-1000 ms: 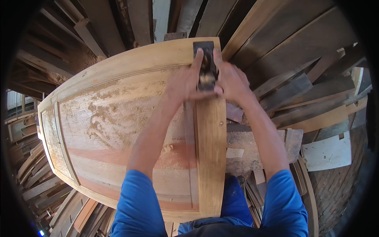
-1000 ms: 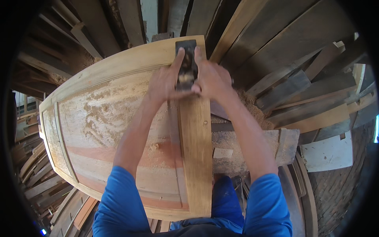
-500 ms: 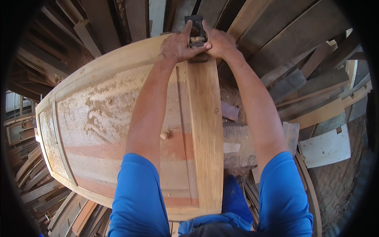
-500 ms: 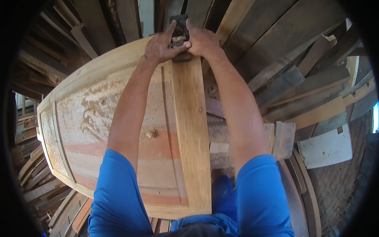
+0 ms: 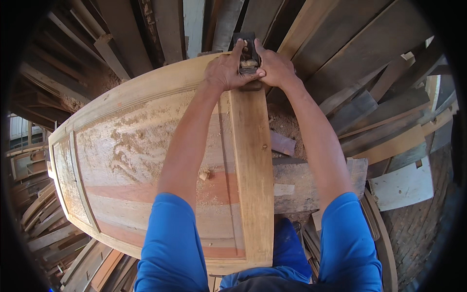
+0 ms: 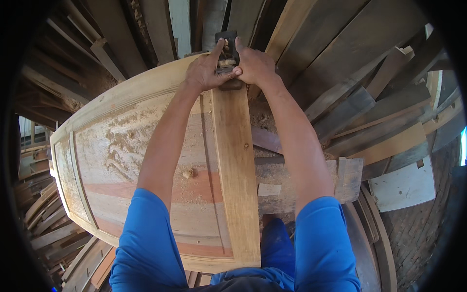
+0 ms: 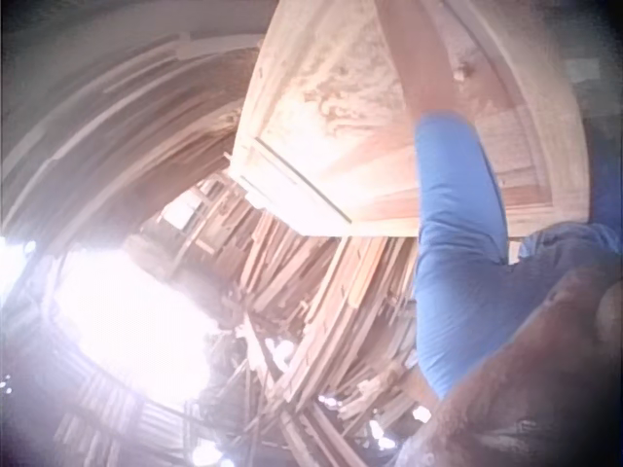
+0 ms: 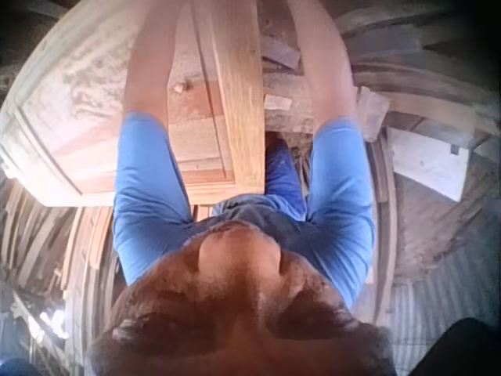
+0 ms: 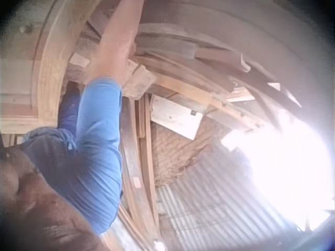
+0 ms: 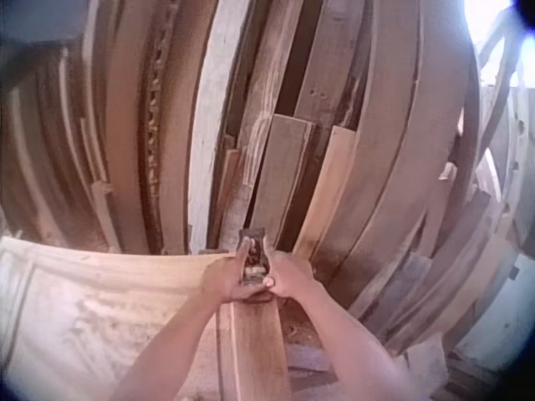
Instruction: The person sands a wooden door using an electric belt sander and then uses a hand plane to smooth the edges and surface.
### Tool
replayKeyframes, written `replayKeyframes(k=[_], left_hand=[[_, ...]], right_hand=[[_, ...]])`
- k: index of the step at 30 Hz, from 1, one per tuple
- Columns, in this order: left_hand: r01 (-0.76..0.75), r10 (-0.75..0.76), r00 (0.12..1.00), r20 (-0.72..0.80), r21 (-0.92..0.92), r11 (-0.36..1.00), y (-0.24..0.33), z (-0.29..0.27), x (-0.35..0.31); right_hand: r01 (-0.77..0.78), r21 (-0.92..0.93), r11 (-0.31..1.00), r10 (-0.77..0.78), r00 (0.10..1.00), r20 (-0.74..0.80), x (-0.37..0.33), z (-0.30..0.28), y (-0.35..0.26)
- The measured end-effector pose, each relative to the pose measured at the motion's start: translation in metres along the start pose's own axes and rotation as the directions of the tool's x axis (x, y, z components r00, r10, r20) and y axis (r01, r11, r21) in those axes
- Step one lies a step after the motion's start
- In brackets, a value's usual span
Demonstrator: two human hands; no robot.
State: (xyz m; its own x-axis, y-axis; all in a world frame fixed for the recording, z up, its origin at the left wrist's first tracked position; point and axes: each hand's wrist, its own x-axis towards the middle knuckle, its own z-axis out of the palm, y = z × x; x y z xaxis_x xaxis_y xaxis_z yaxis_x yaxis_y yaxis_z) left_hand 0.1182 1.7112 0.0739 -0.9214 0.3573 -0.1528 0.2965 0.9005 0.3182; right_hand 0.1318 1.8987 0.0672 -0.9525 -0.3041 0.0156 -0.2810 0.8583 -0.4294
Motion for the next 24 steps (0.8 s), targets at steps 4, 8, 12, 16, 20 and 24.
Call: replayKeyframes(k=[4, 8, 12, 16, 20, 24], left_hand=[[-0.024, 0.03, 0.996, 0.084, -0.075, 0.997, 0.018, 0.025, -0.048], [0.008, 0.024, 0.981, 0.193, -0.162, 0.987, 0.055, 0.042, -0.143], [-0.005, 0.015, 0.989, 0.147, -0.07, 0.998, 0.027, 0.03, -0.071], [-0.016, 0.013, 0.998, -0.059, -0.043, 0.999, 0.013, -0.002, 0.018], [0.008, 0.0, 0.992, 0.124, -0.065, 0.998, 0.033, 0.029, -0.053], [0.08, -0.028, 0.954, 0.297, -0.165, 0.983, 0.071, 0.046, -0.15]], right_hand=[[-0.062, 0.033, 0.998, 0.058, 0.992, 0.11, -0.057, 0.004, -0.003], [-0.229, 0.052, 0.972, 0.182, 0.876, 0.447, -0.146, -0.016, -0.041], [-0.012, 0.073, 0.997, 0.002, 0.991, 0.132, -0.09, 0.0, -0.011], [-0.106, 0.061, 0.992, 0.098, 0.987, 0.13, 0.015, -0.015, 0.015], [-0.073, 0.077, 0.994, 0.06, 0.987, 0.15, -0.07, 0.0, 0.004], [-0.216, 0.134, 0.967, 0.139, 0.891, 0.432, -0.162, -0.011, -0.026]])
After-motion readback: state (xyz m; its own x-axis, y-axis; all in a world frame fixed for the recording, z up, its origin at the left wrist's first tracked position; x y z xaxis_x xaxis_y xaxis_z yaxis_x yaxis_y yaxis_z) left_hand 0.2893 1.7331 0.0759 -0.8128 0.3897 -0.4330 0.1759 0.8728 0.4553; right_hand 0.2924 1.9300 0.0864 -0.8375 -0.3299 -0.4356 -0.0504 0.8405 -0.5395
